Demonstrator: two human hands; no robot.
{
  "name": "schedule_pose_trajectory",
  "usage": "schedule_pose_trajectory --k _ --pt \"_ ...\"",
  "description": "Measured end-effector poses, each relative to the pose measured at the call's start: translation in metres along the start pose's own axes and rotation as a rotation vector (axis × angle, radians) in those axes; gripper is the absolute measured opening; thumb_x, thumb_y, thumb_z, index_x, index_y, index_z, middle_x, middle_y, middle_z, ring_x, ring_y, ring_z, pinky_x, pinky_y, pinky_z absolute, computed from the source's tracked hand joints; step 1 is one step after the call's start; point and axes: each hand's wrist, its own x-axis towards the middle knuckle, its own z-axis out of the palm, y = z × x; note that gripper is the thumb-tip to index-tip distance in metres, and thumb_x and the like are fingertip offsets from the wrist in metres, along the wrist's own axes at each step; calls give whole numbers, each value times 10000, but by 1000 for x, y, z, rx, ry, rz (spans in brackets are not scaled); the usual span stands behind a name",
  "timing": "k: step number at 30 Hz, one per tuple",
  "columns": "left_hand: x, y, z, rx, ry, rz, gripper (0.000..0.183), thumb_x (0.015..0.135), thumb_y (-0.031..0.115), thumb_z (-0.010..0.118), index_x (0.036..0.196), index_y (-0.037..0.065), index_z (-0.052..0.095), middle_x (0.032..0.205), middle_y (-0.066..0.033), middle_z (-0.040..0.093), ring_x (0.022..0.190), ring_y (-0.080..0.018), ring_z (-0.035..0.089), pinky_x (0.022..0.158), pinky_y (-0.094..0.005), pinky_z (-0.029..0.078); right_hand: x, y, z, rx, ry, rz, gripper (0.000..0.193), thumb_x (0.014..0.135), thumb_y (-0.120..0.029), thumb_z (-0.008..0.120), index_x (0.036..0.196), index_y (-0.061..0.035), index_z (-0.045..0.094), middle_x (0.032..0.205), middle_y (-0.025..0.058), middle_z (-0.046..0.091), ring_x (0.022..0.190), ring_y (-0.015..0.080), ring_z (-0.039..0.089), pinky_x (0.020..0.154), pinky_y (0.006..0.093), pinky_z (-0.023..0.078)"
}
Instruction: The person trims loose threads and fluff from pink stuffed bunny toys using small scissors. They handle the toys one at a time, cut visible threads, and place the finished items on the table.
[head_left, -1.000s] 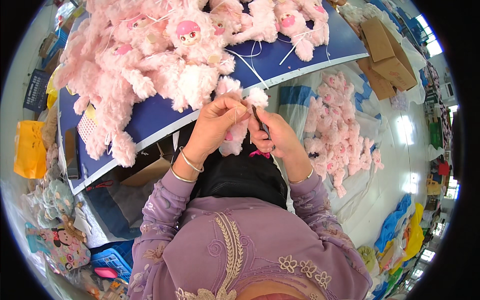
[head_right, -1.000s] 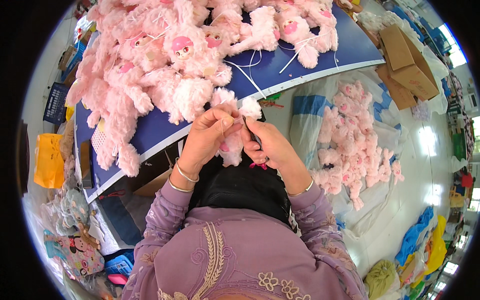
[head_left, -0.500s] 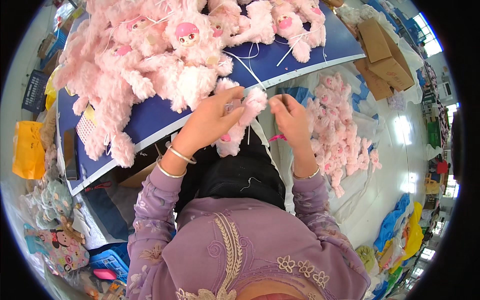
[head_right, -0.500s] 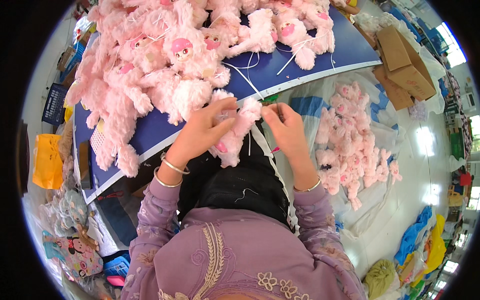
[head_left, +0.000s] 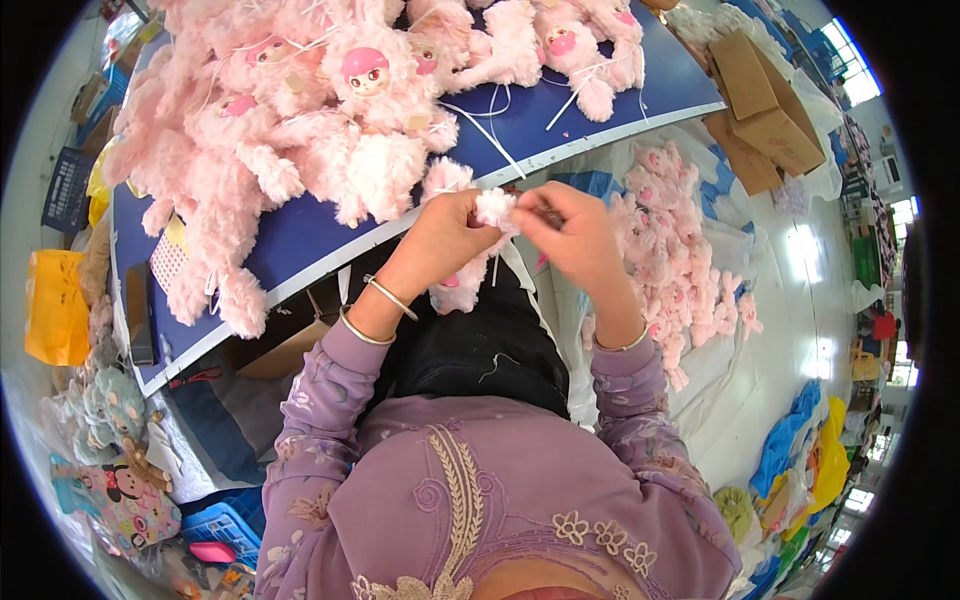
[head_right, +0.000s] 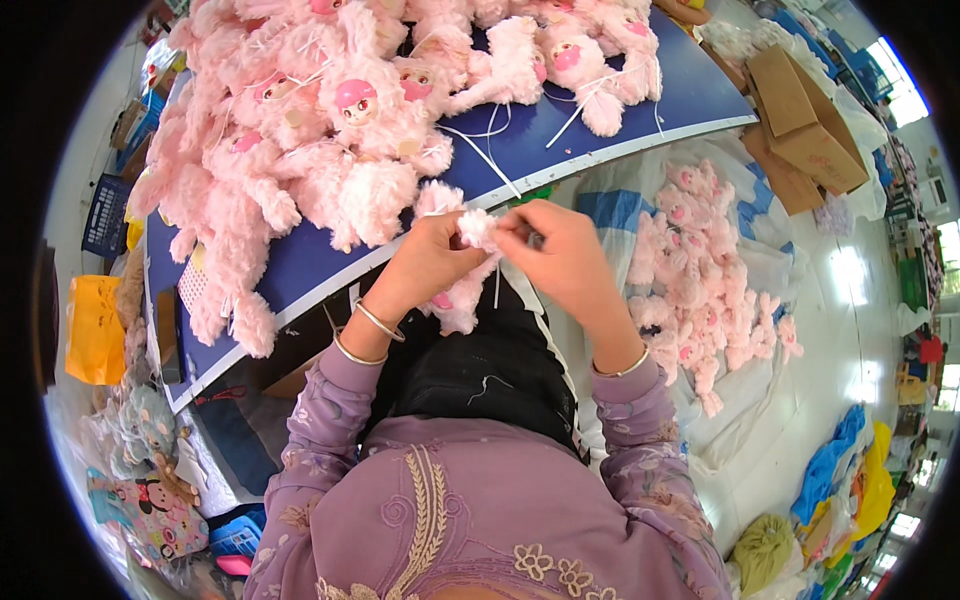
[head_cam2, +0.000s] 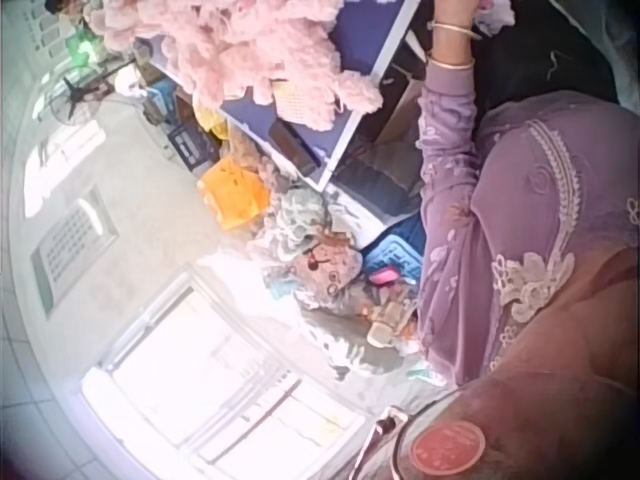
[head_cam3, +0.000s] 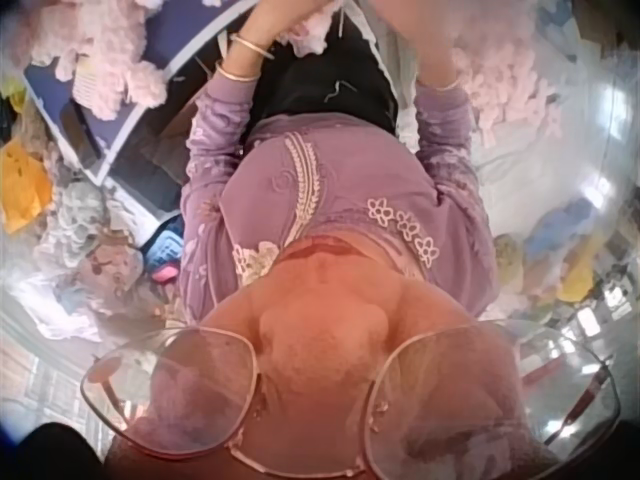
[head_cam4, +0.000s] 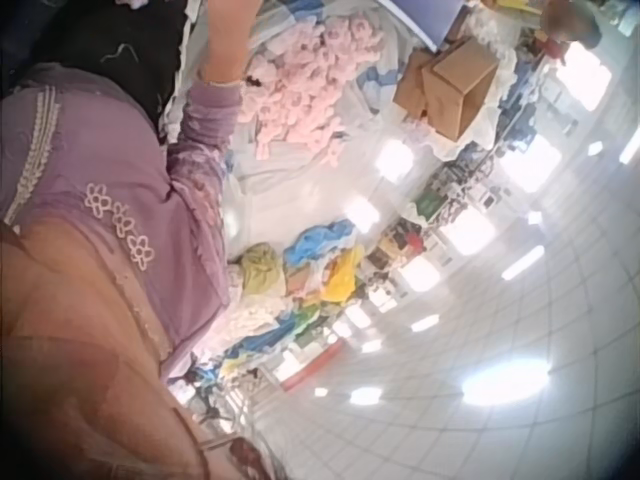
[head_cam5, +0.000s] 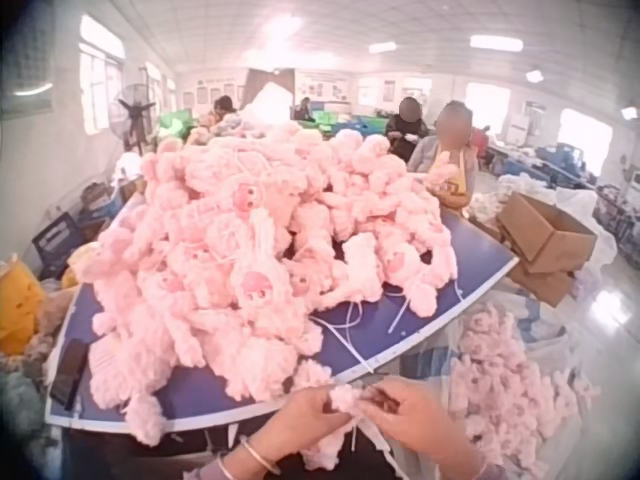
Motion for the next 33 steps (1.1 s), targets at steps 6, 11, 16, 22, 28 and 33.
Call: schedule_pose_trajectory --k 6,11,16,22,28,33 --pt "-2 -2 5 101 31 98 219 785 145 709 758 -38 593 617 -35 551 562 -86 488 518 -284 428 9 10 6 -190 -10 -133 161 774 -98 644 861 38 634 689 182 580 548 267 545 548 346 440" --pt "0 -10 -6 220 29 90 315 800 221 701 711 -60 587 585 -121 531 507 -159 482 510 -340 419 18 17 -27 202 181 208 119 812 -81 602 823 18 666 629 11 594 555 33 458 500 238 384" --pt "2 -7 -3 224 21 80 316 809 208 709 685 -49 572 560 -45 500 520 -85 450 484 -305 395 4 2 -20 177 48 42 131 843 -104 658 865 25 655 708 -16 582 620 38 495 551 222 399" --pt "4 -8 5 185 42 64 325 803 215 722 701 -62 588 569 -68 517 526 -94 457 499 -314 412 7 15 2 -67 -55 -25 190 784 -118 687 847 45 612 640 23 506 615 77 492 557 268 413" --pt "-4 12 0 250 -28 59 346 783 228 764 729 -69 597 622 -75 558 551 -110 471 521 -311 424 11 20 -14 364 -254 306 117 774 -107 654 787 -17 581 632 -47 476 548 42 422 472 239 320" --pt "-3 -3 3 159 0 166 340 787 227 769 879 -75 644 689 -67 592 576 -106 508 532 -292 440 8 31 -17 574 -200 385 101 780 -81 641 753 -54 547 627 -54 458 502 23 355 434 228 256"
